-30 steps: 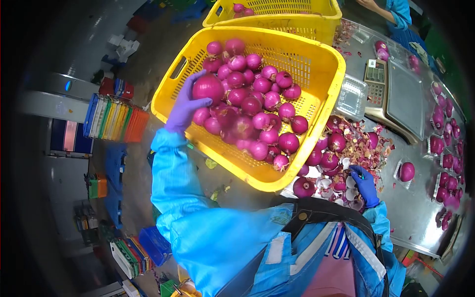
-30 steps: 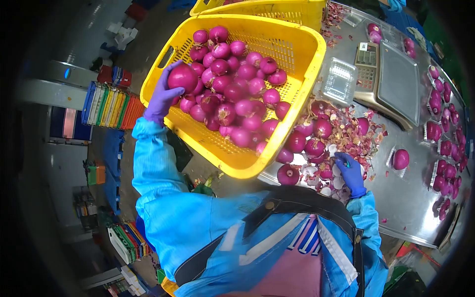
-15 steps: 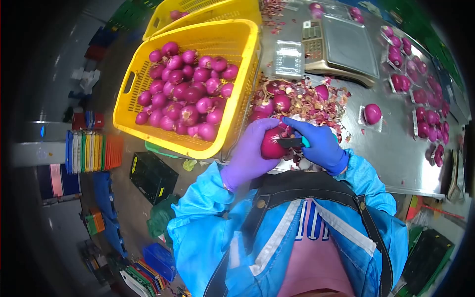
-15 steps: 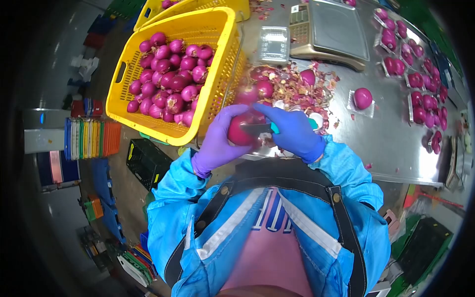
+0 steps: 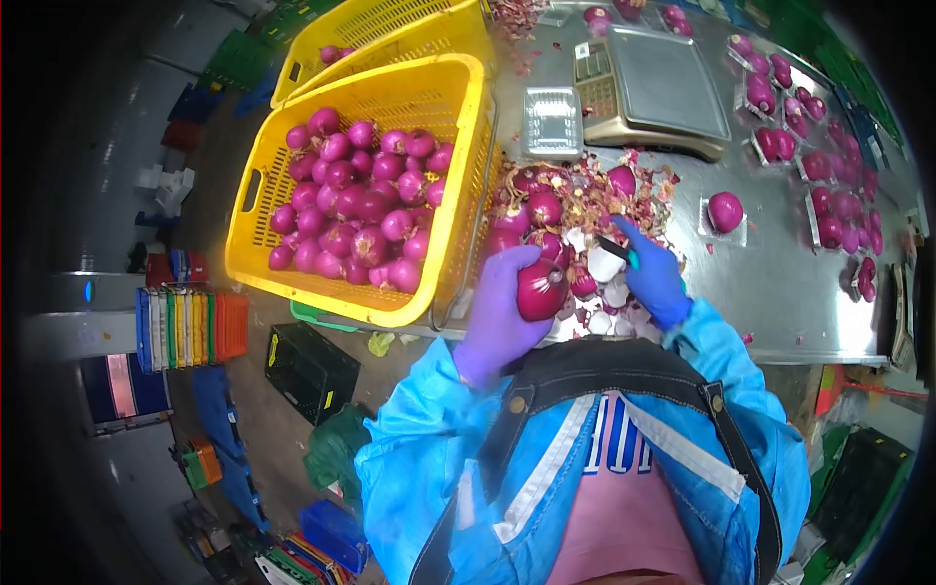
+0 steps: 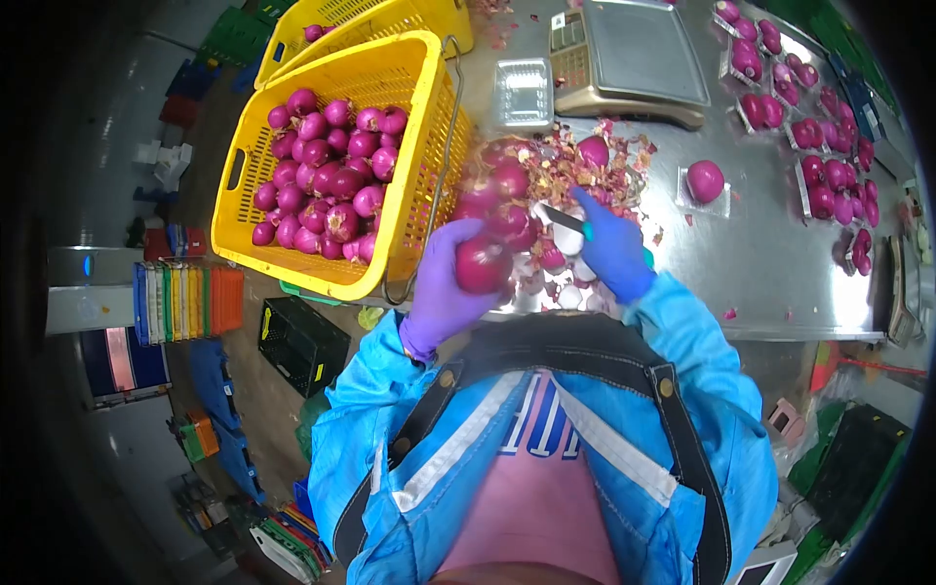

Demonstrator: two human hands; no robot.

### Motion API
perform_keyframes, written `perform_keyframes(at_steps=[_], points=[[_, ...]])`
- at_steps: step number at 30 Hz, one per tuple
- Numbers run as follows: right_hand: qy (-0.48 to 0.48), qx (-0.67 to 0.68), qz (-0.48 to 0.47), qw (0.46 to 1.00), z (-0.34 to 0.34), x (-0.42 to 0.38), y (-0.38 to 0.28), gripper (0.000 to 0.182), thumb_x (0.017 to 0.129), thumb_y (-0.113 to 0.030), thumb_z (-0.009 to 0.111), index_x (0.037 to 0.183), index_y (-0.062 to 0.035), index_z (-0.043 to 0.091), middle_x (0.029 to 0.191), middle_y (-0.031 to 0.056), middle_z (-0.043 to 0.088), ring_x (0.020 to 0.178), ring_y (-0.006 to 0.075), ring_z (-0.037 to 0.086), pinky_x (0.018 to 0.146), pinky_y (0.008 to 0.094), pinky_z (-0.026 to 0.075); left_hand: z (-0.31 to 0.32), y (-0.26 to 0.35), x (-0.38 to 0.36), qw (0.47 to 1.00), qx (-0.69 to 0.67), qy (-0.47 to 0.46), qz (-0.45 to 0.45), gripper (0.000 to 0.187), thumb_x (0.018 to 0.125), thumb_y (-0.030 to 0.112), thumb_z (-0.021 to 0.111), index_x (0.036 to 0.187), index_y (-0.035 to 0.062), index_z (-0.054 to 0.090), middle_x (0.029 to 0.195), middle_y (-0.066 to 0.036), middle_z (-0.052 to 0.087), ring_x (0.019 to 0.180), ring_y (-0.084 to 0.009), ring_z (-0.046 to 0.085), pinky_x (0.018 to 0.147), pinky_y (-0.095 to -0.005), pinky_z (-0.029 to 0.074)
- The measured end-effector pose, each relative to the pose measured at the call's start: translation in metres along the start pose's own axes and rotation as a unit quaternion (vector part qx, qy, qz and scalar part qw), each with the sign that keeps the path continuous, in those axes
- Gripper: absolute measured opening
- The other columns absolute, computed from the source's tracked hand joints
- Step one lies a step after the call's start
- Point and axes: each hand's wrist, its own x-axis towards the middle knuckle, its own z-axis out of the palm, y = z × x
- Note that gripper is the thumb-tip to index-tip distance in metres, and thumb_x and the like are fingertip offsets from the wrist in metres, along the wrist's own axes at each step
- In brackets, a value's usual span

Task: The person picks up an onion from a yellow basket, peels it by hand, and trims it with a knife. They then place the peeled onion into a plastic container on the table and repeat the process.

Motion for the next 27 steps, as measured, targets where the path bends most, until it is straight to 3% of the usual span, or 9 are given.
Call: perform_keyframes(at_steps=[4, 6, 7, 8, 10, 11, 15, 18, 27], points=[[0.075, -0.090, -0.132, 0.984, 0.002, -0.005, 0.029, 0.072, 0.065, 0.011, 0.050, 0.131, -0.0171, 0.045, 0.086, 0.0123, 0.063, 0.080, 0.0203, 0.064, 0.069, 0.0286, 0.048, 0.002, -0.018, 0.003, 0.996, -0.073, 0.004, -0.049, 0.074, 0.055, 0.008, 0.079, 0.120, 0.0042, 0.043, 0.113, -0.012, 0.050, 0.105, -0.0252, 0.051, 0.091, -0.0330, 0.042], [0.045, -0.081, -0.197, 0.976, 0.005, -0.002, 0.027, 0.071, 0.066, 0.013, 0.047, 0.130, -0.0147, 0.045, 0.085, 0.0110, 0.063, 0.082, 0.0185, 0.063, 0.075, 0.0284, 0.048, 0.009, -0.022, 0.011, 0.958, -0.266, 0.016, -0.103, 0.079, 0.058, 0.005, 0.077, 0.126, 0.0043, 0.038, 0.118, -0.012, 0.047, 0.108, -0.0241, 0.049, 0.094, -0.0316, 0.041], [0.008, -0.061, -0.199, 0.978, 0.006, -0.003, 0.024, 0.069, 0.066, 0.013, 0.047, 0.130, -0.0131, 0.045, 0.084, 0.0097, 0.063, 0.083, 0.0174, 0.062, 0.077, 0.0277, 0.048, 0.011, -0.021, 0.011, 0.905, -0.391, -0.003, -0.171, 0.072, 0.069, 0.010, 0.073, 0.130, 0.0052, 0.035, 0.123, -0.013, 0.045, 0.112, -0.0257, 0.047, 0.096, -0.0354, 0.040], [0.012, -0.060, -0.198, 0.978, 0.008, -0.005, 0.019, 0.069, 0.066, 0.013, 0.047, 0.130, -0.0131, 0.045, 0.084, 0.0097, 0.063, 0.083, 0.0174, 0.062, 0.077, 0.0277, 0.048, 0.016, -0.023, 0.013, 0.905, -0.391, -0.007, -0.169, 0.072, 0.069, 0.010, 0.073, 0.130, 0.0052, 0.035, 0.123, -0.013, 0.045, 0.112, -0.0257, 0.047, 0.096, -0.0354, 0.040], [-0.024, -0.001, -0.199, 0.980, 0.013, -0.010, 0.010, 0.064, 0.069, 0.007, 0.054, 0.128, -0.0181, 0.048, 0.082, 0.0113, 0.062, 0.080, 0.0228, 0.063, 0.070, 0.0305, 0.049, 0.033, -0.036, 0.015, 0.582, -0.752, 0.032, -0.306, 0.064, 0.081, 0.027, 0.066, 0.131, 0.0057, 0.033, 0.125, -0.015, 0.046, 0.112, -0.0279, 0.049, 0.094, -0.0402, 0.044], [-0.031, -0.022, -0.205, 0.978, 0.014, -0.011, 0.009, 0.066, 0.069, 0.010, 0.052, 0.128, -0.0198, 0.047, 0.090, 0.0126, 0.063, 0.080, 0.0234, 0.064, 0.070, 0.0322, 0.050, 0.041, -0.045, 0.012, 0.515, -0.790, 0.043, -0.330, 0.053, 0.088, 0.031, 0.056, 0.130, 0.0057, 0.035, 0.125, -0.015, 0.047, 0.112, -0.0280, 0.050, 0.093, -0.0439, 0.045], [-0.055, -0.049, -0.221, 0.972, 0.019, -0.013, -0.003, 0.065, 0.069, 0.006, 0.056, 0.130, -0.0166, 0.045, 0.097, 0.0163, 0.064, 0.080, 0.0301, 0.065, 0.068, 0.0378, 0.051, 0.050, -0.048, 0.013, 0.479, -0.817, 0.009, -0.319, 0.049, 0.088, 0.027, 0.055, 0.128, 0.0054, 0.036, 0.125, -0.015, 0.047, 0.114, -0.0278, 0.049, 0.095, -0.0441, 0.044], [-0.002, -0.136, -0.230, 0.964, 0.029, -0.009, 0.006, 0.066, 0.067, 0.008, 0.053, 0.129, -0.0115, 0.045, 0.085, 0.0118, 0.063, 0.075, 0.0235, 0.065, 0.069, 0.0306, 0.050, 0.053, -0.041, 0.013, 0.528, -0.788, 0.013, -0.316, 0.048, 0.090, 0.033, 0.049, 0.128, 0.0045, 0.038, 0.125, -0.017, 0.047, 0.115, -0.0309, 0.046, 0.096, -0.0434, 0.040], [0.035, -0.206, -0.211, 0.955, 0.031, -0.001, 0.008, 0.067, 0.067, -0.004, 0.058, 0.131, -0.0138, 0.042, 0.083, 0.0153, 0.063, 0.071, 0.0315, 0.062, 0.061, 0.0390, 0.050, 0.059, -0.040, 0.002, 0.676, -0.688, -0.075, -0.254, 0.053, 0.081, 0.016, 0.058, 0.127, 0.0013, 0.037, 0.117, -0.015, 0.052, 0.107, -0.0276, 0.052, 0.092, -0.0403, 0.041]])
